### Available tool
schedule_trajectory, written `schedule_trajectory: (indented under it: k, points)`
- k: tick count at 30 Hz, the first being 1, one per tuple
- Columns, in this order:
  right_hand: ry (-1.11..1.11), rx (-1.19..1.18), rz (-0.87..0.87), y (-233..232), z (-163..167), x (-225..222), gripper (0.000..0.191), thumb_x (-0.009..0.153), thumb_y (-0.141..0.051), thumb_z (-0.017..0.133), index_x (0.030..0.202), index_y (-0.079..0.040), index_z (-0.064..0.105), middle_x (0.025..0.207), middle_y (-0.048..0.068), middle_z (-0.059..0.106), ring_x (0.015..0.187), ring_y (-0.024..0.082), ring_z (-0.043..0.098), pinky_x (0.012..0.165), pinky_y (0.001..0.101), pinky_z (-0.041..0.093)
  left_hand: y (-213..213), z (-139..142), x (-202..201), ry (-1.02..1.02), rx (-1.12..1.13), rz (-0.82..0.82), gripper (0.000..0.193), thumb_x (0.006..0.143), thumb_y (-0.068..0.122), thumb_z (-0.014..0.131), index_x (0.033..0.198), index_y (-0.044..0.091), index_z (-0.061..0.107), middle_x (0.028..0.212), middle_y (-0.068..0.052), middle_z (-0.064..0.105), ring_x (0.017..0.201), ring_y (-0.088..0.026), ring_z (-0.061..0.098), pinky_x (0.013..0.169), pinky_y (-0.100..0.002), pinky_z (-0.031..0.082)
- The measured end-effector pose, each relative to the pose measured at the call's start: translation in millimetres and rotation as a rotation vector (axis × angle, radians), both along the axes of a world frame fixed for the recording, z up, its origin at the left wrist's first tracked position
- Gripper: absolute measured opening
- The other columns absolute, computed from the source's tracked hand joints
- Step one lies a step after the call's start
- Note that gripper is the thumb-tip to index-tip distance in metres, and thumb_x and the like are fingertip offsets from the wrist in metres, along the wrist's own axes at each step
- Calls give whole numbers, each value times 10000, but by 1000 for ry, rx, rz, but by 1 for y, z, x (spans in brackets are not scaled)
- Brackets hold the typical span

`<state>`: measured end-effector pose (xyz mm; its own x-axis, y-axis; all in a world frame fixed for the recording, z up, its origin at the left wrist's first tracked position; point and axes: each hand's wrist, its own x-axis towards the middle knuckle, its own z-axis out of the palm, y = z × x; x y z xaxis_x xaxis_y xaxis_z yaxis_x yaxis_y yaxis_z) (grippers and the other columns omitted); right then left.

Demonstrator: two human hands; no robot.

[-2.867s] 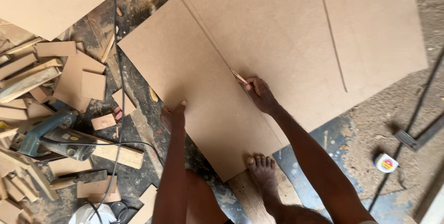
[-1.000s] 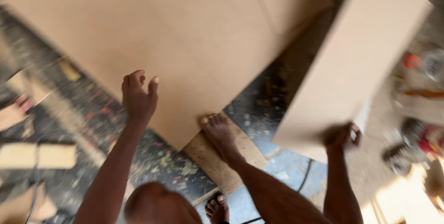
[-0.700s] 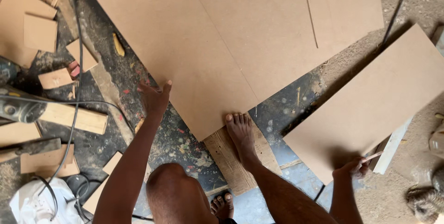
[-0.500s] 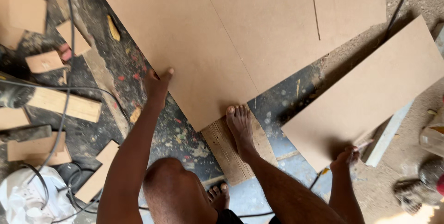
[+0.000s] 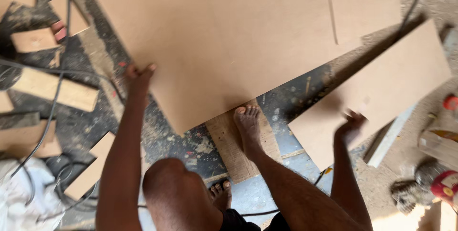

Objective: The person uses a circular saw to cut a large wood panel along a marked line. They then mark another line on the panel with a pencil and cut along it with the saw, separating the panel into two pieces.

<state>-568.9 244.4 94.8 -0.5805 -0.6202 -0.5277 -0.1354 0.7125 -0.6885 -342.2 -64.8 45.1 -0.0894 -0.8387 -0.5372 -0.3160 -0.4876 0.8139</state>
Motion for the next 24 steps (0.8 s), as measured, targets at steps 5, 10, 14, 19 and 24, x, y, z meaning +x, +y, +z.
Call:
schedule_trajectory:
  k: [5, 10, 14, 19, 24]
  points:
    - [-47, -164, -476, 49, -7, -164, 162, 1049, -212, 495, 1154, -101, 549, 1167, 41, 596, 976, 156, 618, 828, 320, 510, 2, 2, 32, 0, -13, 54, 289, 862, 131, 851, 961, 142, 580, 874, 54, 572, 721, -61, 510, 629, -254, 471]
    - [-271, -411, -460, 44, -53, -182, 116, 1095, -133, 626, 1166, -104, 538, 1084, 33, 587, 928, 141, 640, 767, 289, 547, -3, 10, 68, 90, -68, 83, 400, 908, 89, 893, 987, 73, 502, 865, 40, 494, 717, -83, 399, 614, -275, 383]
    - [-276, -157, -526, 18, -53, -170, 186, 1099, -272, 554, 1158, -105, 611, 1022, 9, 628, 876, 114, 625, 781, 294, 563, -8, 16, 78, -7, -90, 144, 250, 887, 86, 844, 1049, 69, 654, 879, 39, 619, 732, -68, 510, 654, -252, 465]
    - [-270, -125, -503, 18, -51, -172, 229, 1099, -325, 571, 1156, -114, 638, 981, -17, 643, 899, 107, 614, 854, 324, 582, -3, 18, 80, -42, -83, 195, 229, 896, 98, 849, 1039, 85, 671, 889, 34, 649, 761, -67, 543, 693, -249, 492]
    - [-289, -154, -434, 34, -69, -173, 225, 1114, -338, 563, 1188, -133, 617, 1016, -22, 635, 943, 104, 610, 854, 334, 550, 1, 9, 95, 59, -122, 199, 205, 907, 99, 830, 1019, 103, 658, 886, 49, 669, 769, -55, 577, 703, -244, 513]
